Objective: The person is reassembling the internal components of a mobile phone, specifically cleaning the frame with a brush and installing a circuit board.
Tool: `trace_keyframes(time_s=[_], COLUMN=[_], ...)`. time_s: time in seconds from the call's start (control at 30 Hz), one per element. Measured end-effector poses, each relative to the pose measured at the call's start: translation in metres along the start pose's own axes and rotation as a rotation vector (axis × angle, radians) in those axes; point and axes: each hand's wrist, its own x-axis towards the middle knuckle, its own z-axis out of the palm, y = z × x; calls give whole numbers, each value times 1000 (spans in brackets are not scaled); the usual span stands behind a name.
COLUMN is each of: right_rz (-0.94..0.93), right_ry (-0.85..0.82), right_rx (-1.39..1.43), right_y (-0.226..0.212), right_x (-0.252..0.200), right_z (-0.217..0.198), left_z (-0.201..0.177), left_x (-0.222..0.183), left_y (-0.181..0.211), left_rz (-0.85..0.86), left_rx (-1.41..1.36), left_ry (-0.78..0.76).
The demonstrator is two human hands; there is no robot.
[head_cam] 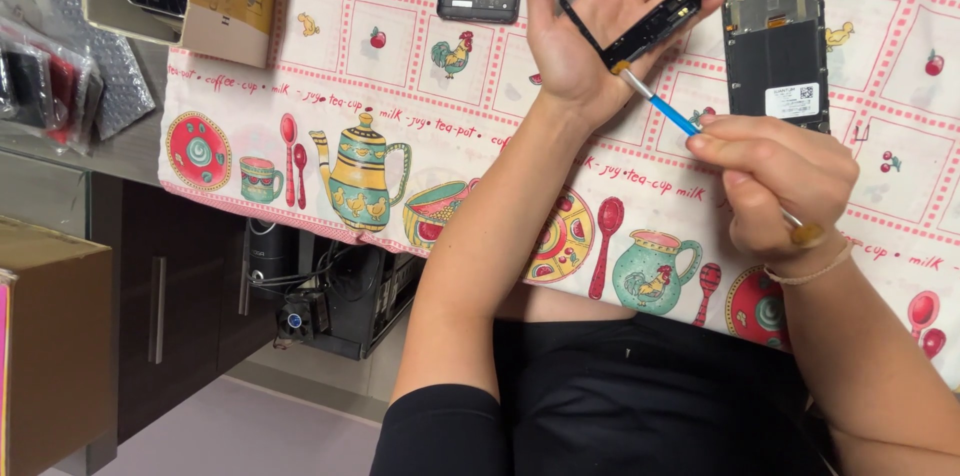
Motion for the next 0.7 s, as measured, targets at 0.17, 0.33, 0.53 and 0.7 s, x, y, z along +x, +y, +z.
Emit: trace_keyframes(time_s=[0.17, 0.33, 0.53, 0.7], right_rz=[-89, 176, 323, 480], right_ry=[220, 416, 79, -90], right_rx=[-41, -120, -608, -834], right_y=[-3, 23, 4, 13], right_x=[5, -25, -80, -117], right_z=[-17, -45, -95, -121], left_z=[-12, 4, 7, 9], left_x=[-1, 1, -1, 0], left_y=[-4, -3, -4, -4], left_rz=[10, -20, -58, -49], left_rx=[-66, 19, 69, 97], left_ry=[-4, 20, 78, 129])
